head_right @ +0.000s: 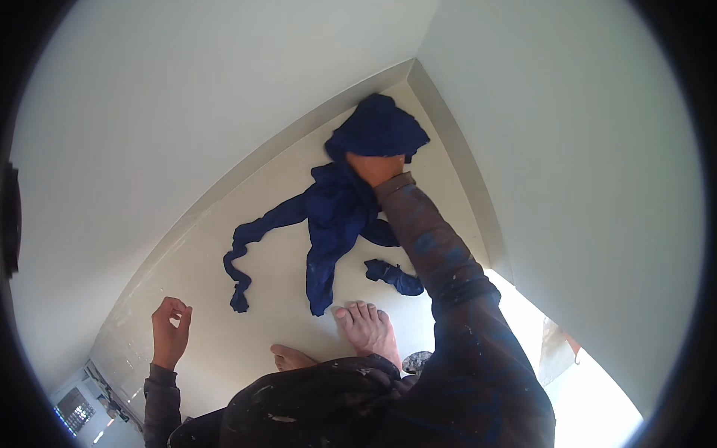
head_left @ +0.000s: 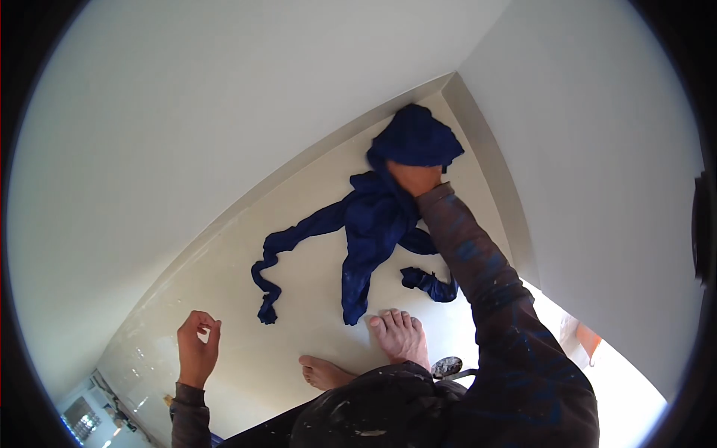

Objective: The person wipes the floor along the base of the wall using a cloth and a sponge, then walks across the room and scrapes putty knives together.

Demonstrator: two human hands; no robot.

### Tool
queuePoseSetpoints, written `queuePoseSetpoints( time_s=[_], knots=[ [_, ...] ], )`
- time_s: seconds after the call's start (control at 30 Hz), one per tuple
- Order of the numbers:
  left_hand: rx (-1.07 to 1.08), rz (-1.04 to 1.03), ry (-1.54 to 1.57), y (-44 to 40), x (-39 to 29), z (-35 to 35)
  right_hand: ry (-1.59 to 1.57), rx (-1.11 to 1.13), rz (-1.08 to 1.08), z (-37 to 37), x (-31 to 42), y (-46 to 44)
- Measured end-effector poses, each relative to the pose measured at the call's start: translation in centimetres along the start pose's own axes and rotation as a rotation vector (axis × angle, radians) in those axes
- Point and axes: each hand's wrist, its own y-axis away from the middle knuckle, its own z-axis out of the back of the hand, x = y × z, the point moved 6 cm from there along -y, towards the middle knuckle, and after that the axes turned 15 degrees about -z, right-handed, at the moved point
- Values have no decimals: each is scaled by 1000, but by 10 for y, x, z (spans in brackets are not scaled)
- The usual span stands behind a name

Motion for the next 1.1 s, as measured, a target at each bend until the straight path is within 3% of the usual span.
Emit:
queuePoseSetpoints(
  time_s=[0.03, 0.13, 0.2, 0.27, 0.3, 0.37, 0.4, 0.43, 0.47, 0.53, 0.57, 0.63, 0.73, 0.83, 0.9, 0.93, 1.0, 1.03, 1.1],
  knots=[
    [-68, 77, 62, 4, 9, -2, 119, 43, 117, -5, 18, 12],
    [-148, 188, 170, 1, 19, -19, -99, 144, 216, -6, 53, 47],
    [-27, 110, 217, -22, 14, -34, -216, 221, 243, -8, 79, 60],
    [-6, 75, 222, -47, 7, -41, -346, 537, 341, 2, 122, 57],
    [22, 28, 222, -56, 4, -41, -354, 531, 354, 10, 130, 48],
    [24, -26, 166, -59, -4, -25, 7, 730, 391, -1, 137, 49],
    [25, -76, 139, -59, -6, -17, -201, 346, 358, -22, 94, 57],
    [-32, -64, 100, -50, -7, -3, -293, 314, 223, 2, 68, 42],
    [-42, -52, 96, -36, -3, 0, -74, 107, 339, 13, 51, 38],
    [-356, 203, 289, 1, 22, 8, -135, 213, 241, 0, 33, 44],
    [-458, 190, 464, 12, 36, -1, -139, 157, 144, -16, 44, 55],
    [-460, 210, 497, 16, 43, -14, -93, 141, 6, -16, 95, 66],
    [-433, 258, 469, 15, 35, -20, -152, 229, 59, -16, 139, 81],
    [-402, 206, 478, 2, 30, -21, -131, 343, 270, -14, 138, 80],
    [-392, 199, 414, -1, 20, -10, -29, 251, 293, -12, 100, 54],
    [-384, 201, 362, 2, 16, -9, -66, 83, 448, -21, 75, 51],
    [-412, 217, 436, 8, 18, -15, -98, 246, 182, -10, 62, 33],
    [-437, 220, 504, 9, 19, -19, -94, 252, 187, -13, 77, 40],
    [-434, 208, 525, 4, 19, -26, 3, 145, -56, -21, 113, 57]
  ],
)
